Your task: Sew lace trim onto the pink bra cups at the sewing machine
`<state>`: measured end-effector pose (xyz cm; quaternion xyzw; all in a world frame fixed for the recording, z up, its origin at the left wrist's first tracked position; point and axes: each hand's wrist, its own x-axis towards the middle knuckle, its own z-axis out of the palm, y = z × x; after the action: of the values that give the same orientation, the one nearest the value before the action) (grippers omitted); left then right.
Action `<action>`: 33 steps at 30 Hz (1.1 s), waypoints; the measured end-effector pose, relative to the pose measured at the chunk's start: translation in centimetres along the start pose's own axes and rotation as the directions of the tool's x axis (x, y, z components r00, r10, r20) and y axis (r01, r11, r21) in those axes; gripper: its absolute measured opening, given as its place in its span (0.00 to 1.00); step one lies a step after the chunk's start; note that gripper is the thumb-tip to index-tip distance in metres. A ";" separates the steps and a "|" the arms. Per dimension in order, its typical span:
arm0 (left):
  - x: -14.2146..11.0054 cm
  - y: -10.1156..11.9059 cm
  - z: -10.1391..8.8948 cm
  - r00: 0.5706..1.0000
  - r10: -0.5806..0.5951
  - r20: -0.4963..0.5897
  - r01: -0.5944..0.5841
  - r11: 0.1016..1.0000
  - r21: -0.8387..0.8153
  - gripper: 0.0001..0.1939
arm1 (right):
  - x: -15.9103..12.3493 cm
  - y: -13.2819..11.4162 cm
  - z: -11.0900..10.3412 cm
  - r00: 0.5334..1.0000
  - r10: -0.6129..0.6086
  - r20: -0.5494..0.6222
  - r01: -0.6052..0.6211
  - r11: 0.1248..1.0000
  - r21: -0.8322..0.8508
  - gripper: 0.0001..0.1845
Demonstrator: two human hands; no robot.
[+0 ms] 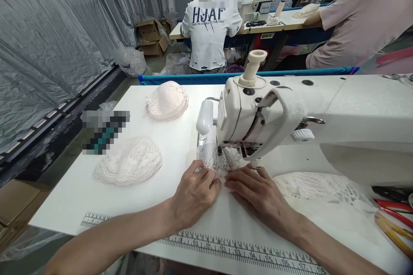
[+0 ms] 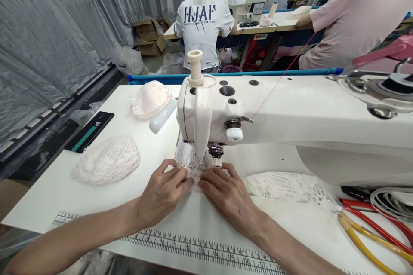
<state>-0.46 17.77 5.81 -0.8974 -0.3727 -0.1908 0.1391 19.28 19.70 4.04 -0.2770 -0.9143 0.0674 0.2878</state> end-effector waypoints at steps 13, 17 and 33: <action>0.0 0.5 -0.9 0.998 0.048 0.044 -0.048 0.999 -0.012 0.11 | 0.2 -0.2 -1.0 0.994 -0.089 0.069 0.089 0.996 0.003 0.13; 0.0 0.6 -0.9 0.998 0.038 0.041 -0.037 0.999 -0.026 0.10 | 0.2 -0.1 -1.1 0.994 -0.088 0.068 0.089 0.996 -0.011 0.14; -0.5 0.9 -0.5 0.998 0.067 -0.017 -0.067 0.998 0.004 0.13 | -0.3 0.1 -0.6 0.994 -0.087 0.064 0.088 0.996 -0.016 0.10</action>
<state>-0.27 16.68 5.95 -0.9076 -0.3413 -0.1931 0.1501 19.88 19.65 4.40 -0.2373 -0.9347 0.0548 0.2588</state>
